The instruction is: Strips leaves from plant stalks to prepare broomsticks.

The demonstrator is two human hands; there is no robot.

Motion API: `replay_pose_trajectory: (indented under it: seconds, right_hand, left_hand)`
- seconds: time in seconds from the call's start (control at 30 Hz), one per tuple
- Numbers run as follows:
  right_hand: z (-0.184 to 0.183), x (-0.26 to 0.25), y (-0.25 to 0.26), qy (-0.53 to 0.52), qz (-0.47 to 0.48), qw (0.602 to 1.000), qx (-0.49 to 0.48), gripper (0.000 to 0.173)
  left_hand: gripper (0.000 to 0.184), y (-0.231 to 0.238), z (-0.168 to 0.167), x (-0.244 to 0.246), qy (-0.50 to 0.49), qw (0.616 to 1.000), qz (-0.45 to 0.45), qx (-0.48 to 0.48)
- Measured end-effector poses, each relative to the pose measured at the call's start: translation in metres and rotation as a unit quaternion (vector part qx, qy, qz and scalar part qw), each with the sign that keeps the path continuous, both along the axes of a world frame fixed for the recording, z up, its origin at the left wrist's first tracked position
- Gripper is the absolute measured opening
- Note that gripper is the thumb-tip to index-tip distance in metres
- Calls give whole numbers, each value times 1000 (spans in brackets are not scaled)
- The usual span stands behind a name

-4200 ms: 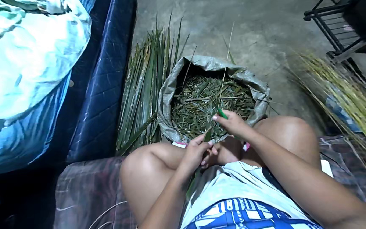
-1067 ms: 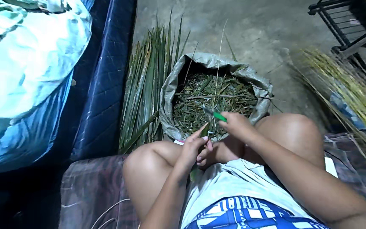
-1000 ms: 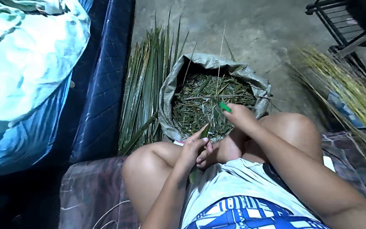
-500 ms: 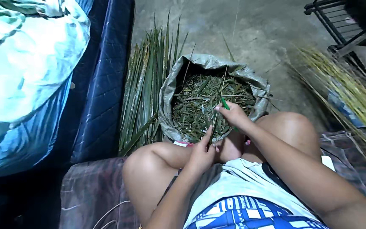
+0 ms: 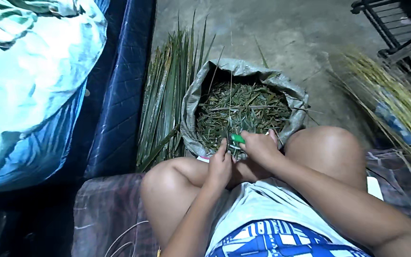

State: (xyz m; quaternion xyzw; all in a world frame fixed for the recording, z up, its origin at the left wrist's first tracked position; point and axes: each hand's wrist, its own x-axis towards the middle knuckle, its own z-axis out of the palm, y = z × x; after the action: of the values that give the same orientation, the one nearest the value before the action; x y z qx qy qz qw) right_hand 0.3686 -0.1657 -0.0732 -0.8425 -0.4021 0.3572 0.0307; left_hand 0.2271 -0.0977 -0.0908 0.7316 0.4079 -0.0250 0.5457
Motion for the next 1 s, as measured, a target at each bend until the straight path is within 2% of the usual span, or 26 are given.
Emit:
replay_pose_trajectory:
  seconds: [0.17,0.33,0.4,0.47,0.53,0.63,0.73,0.8,0.93,1.0]
  right_hand:
    - [-13,30,4,-23,-104,993,42,30]
    - [-8,-4,-12,147,-16,988,55,31]
    - [-10,-16,-13,169,-4,984,51,29]
    - [-7,-15,-9,117,11,993,35,31]
    - [-8,-3,-1,48,1,999,14,34]
    - [-18,18,9,-21,-52,998,12,33]
    - [-25,32,11,-41,-118,992,31,30]
    - [-21,33,6,-13,-119,992,51,29]
    - [-12,3,-9,149,-29,986,63,31]
    - [-15,-10,-16,194,-18,978,71,28]
  left_hand:
    - [53,-4,-3,0,-30,999,-7,-24]
    - [42,1,-4,-2,-20,999,26,-26]
    - [47,2,-2,-3,-19,999,38,-27]
    - [43,1,-2,-2,-7,999,36,-24]
    - [47,0,1,-1,-7,999,24,-32]
    - [51,-1,2,2,-24,999,14,-34]
    - [51,-3,2,1,-37,998,9,-45]
    - [52,-4,-1,-1,-46,998,12,-52]
    - [45,-2,-1,-2,-48,997,34,-52]
    - [44,0,-1,-4,-64,995,51,-60]
